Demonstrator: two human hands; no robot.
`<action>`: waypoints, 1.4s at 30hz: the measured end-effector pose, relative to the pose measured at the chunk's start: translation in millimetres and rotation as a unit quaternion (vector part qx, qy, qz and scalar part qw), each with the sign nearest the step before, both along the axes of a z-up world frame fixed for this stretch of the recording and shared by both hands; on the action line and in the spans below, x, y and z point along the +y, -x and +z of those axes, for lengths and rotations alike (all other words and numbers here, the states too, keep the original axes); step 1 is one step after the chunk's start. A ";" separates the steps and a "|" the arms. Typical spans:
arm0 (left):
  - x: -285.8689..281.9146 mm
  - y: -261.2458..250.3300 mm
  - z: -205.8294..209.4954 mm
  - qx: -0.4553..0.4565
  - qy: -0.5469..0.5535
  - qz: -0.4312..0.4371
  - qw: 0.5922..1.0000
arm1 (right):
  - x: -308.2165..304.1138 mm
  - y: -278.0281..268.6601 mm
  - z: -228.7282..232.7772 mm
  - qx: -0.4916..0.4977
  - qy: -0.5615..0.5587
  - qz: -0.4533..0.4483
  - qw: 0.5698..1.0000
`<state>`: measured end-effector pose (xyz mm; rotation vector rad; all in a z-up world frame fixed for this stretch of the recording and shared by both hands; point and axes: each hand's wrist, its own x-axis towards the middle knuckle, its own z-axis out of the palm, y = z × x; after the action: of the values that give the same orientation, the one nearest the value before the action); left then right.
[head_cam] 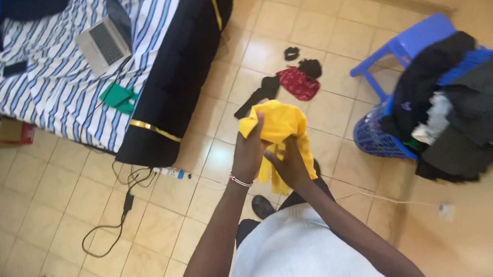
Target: The person picks up various clothing items and a blue duster from the floor, shakes them out, and places them into a blue laundry basket. The person then moves the basket to the bed.
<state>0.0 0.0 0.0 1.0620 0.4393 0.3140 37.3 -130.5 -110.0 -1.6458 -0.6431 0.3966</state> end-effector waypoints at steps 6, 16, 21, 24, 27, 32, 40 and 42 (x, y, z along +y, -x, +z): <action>-53.4 -5.5 59.5 -0.105 0.156 -0.034 0.982 | -47.8 -50.5 -17.0 -0.140 0.065 -0.076 0.985; -186.3 -96.3 81.5 -0.181 0.147 -0.010 0.972 | -153.8 -133.1 28.3 -0.067 0.227 -0.120 0.964; -194.5 -124.4 68.3 -0.192 -0.108 0.110 0.969 | -239.2 -186.7 -1.9 -0.213 0.166 -0.061 0.961; -167.8 -113.4 51.1 -0.060 -0.459 0.188 0.866 | -279.5 -218.7 23.8 0.075 0.124 -0.080 0.986; -174.0 -112.2 29.9 0.072 -0.490 0.210 0.843 | -289.6 -234.3 79.8 0.167 0.034 -0.082 0.982; -239.4 -116.8 27.9 -0.054 -0.597 -0.056 0.799 | -260.8 -208.0 140.7 0.239 -0.040 0.049 0.969; -219.2 -116.4 34.9 -0.110 -0.244 -0.179 0.947 | -276.1 -170.5 151.5 0.124 -0.089 0.114 0.982; -205.0 -117.7 35.9 -0.126 -0.188 -0.138 0.964 | -267.9 -156.6 135.6 0.109 0.261 0.122 0.952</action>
<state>117.7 -205.0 35.9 1.4142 -0.0041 0.2850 193.9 -398.4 25.6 -1.9854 -0.6063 0.9808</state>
